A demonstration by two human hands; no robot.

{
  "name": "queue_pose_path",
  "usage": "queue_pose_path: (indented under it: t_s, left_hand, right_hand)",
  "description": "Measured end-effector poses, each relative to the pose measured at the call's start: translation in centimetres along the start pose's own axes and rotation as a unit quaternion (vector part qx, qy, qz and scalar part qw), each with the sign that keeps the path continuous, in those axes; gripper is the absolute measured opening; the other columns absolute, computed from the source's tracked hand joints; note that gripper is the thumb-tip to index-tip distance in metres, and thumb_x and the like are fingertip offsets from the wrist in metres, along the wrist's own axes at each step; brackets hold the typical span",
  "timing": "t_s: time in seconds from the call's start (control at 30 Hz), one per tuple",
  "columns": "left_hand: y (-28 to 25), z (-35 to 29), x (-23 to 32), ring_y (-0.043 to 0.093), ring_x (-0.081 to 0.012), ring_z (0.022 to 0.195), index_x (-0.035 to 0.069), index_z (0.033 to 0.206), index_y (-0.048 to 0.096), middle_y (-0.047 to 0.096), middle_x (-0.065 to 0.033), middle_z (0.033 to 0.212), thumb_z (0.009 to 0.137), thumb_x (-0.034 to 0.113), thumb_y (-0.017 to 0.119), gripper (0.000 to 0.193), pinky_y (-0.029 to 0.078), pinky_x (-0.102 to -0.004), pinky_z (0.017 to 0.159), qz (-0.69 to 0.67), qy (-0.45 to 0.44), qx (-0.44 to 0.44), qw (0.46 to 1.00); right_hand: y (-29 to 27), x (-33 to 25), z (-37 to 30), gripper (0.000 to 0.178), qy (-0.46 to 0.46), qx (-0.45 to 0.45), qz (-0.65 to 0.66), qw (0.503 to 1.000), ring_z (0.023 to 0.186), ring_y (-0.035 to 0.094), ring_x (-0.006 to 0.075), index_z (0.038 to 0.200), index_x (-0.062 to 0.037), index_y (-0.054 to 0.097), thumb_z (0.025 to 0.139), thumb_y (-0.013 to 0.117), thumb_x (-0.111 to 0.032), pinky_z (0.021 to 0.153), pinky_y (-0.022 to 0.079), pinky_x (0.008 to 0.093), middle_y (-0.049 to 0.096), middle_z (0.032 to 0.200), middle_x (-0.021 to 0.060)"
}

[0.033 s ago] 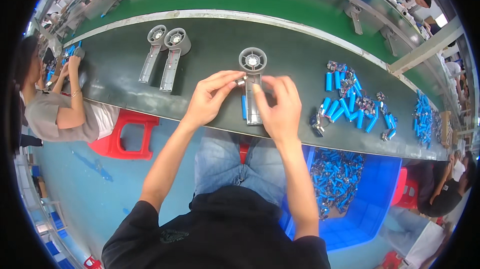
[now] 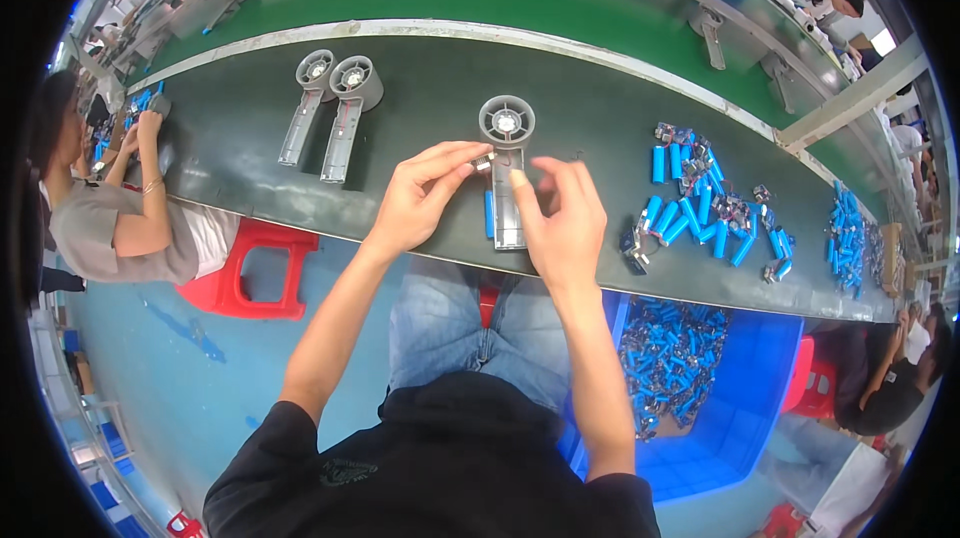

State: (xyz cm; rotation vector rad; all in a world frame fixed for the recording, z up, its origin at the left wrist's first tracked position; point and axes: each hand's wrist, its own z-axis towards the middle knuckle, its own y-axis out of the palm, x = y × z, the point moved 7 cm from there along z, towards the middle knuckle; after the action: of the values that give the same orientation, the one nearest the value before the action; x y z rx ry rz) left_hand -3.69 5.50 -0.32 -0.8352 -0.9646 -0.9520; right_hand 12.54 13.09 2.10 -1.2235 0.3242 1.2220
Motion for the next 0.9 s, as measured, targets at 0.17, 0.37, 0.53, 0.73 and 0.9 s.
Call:
queue_pose_path:
  t_s: [0.17, 0.37, 0.53, 0.73, 0.9]
  left_hand:
    - [0.2, -0.1, 0.0, 0.062, -0.0216, 0.113, -0.001, 0.123, 0.066, 0.066, -0.0137, 0.122, 0.097, -0.001, 0.053, 0.029, 0.048, -0.0313, 0.098, -0.01, -0.007, 0.006, 1.0]
    - [-0.4, 1.0, 2.2, 0.062, -0.0204, 0.113, -0.002, 0.122, 0.067, 0.066, -0.0141, 0.121, 0.098, -0.001, 0.052, 0.028, 0.049, -0.0302, 0.097, 0.004, 0.045, 0.053, 0.998]
    - [-1.9, 4.1, 4.5, 0.063, -0.0151, 0.104, 0.0, 0.119, 0.068, 0.066, -0.0105, 0.116, 0.101, 0.003, 0.052, 0.024, 0.05, -0.0266, 0.089, -0.049, 0.082, 0.109, 0.989]
    - [-2.7, 9.9, 5.2, 0.063, -0.0156, 0.102, -0.001, 0.12, 0.066, 0.064, -0.01, 0.115, 0.103, 0.005, 0.049, 0.025, 0.052, -0.0291, 0.09, -0.12, 0.119, 0.108, 0.98]
    - [-3.1, 14.5, 3.7, 0.064, -0.0169, 0.101, 0.0, 0.122, 0.064, 0.064, -0.0088, 0.115, 0.104, 0.01, 0.048, 0.026, 0.052, -0.0302, 0.091, -0.137, 0.105, 0.117, 0.978]
  right_hand:
    - [1.1, 1.7, -1.2, 0.028, 0.146, -0.123, 0.004, 0.982, 0.056, 0.044, 0.0049, 0.1, 0.004, 0.071, 0.09, 0.072, -0.022, 0.051, 0.036, 0.0248, 0.057, 0.061, 0.0005]
    - [-0.1, 0.6, 0.3, 0.024, 0.11, -0.053, 0.073, 0.99, 0.058, 0.044, 0.0017, 0.097, 0.0067, 0.071, 0.091, 0.072, -0.016, 0.051, 0.036, 0.0212, 0.06, 0.067, -0.0029]
    - [-1.6, -2.5, 3.9, 0.019, 0.022, -0.031, 0.082, 0.996, 0.059, 0.043, 0.0008, 0.099, 0.0056, 0.071, 0.091, 0.072, -0.012, 0.051, 0.035, 0.0195, 0.061, 0.071, -0.0031]
    - [-2.6, -3.7, 9.3, 0.019, -0.045, -0.016, 0.034, 0.998, 0.059, 0.044, 0.0013, 0.1, 0.005, 0.071, 0.091, 0.071, -0.012, 0.052, 0.036, 0.0203, 0.06, 0.068, -0.0032]
    - [-1.5, -2.6, 14.6, 0.023, -0.063, -0.018, 0.023, 0.998, 0.063, 0.052, 0.0055, 0.102, 0.0046, 0.071, 0.092, 0.07, -0.016, 0.058, 0.044, 0.0241, 0.064, 0.07, 0.0014]
